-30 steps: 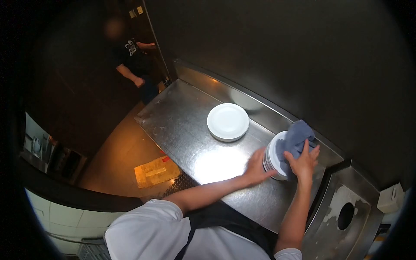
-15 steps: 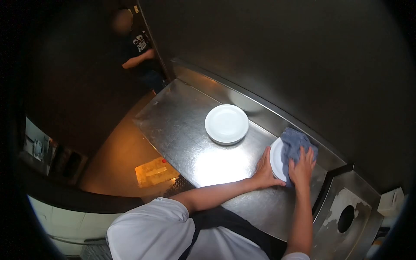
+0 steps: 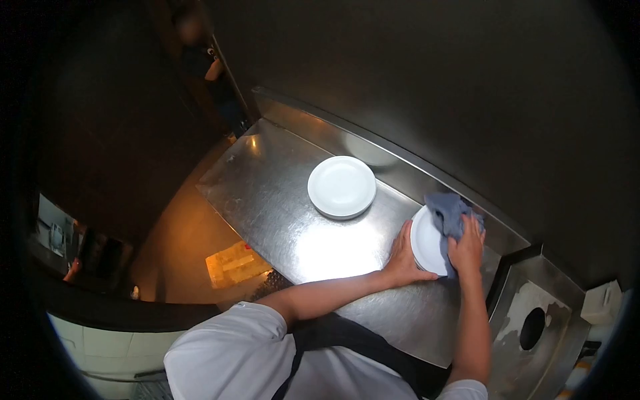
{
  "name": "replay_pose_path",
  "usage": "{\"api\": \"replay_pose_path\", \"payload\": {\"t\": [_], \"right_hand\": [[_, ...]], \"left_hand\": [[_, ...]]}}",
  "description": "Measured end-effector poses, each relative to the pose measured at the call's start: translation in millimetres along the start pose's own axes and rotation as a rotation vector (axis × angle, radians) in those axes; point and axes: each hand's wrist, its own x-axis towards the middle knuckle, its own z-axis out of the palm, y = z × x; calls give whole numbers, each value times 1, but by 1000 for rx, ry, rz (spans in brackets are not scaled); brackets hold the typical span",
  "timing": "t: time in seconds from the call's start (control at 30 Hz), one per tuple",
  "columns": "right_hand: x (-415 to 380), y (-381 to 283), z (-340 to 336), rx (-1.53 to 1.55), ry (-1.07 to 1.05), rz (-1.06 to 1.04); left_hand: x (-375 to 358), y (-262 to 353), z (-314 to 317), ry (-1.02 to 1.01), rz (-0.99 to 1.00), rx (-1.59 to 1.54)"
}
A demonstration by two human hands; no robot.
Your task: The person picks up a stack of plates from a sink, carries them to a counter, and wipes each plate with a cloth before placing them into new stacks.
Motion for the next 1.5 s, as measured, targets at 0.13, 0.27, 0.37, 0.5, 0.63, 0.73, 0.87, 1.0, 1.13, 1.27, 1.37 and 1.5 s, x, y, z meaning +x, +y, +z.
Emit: {"api": "replay_pose_path", "payload": {"t": [0.13, 0.27, 0.37, 0.5, 0.63, 0.73, 0.87, 1.0, 1.13, 1.27, 1.37, 1.5], "right_hand": [[1, -44, 19, 153, -52, -113], [-34, -70, -22, 355, -298, -61], [-62, -22, -21, 125, -31, -2], [-33, 7, -12, 345, 174, 443], [-26, 11, -10, 357, 201, 462], [-27, 7, -12, 494, 288, 423], [-26, 19, -7, 609, 444, 324], [-26, 29, -35, 855, 469, 305], [-35, 22, -91, 1533, 320, 266], [-41, -6, -104, 2186, -242, 440], [-67, -40, -57, 2106, 84, 350], [-92, -45, -42, 1995, 256, 254]], "left_hand": [[-2, 3, 3, -11, -76, 39], [0, -55, 29, -100, 131, 118], [3, -12, -9, 62, 22, 3], [29, 1, -25, 5, -89, -375], [62, 18, -10, 100, -185, -261], [68, 21, 11, 257, -134, 38], [70, 33, 12, 343, 22, 68], [67, 59, -16, 232, -15, -256], [66, 69, -39, 106, -18, -456], [39, 98, -17, -53, 165, -524], [37, 108, -22, 100, 89, -607], [64, 73, -61, 263, 30, -574]]}}
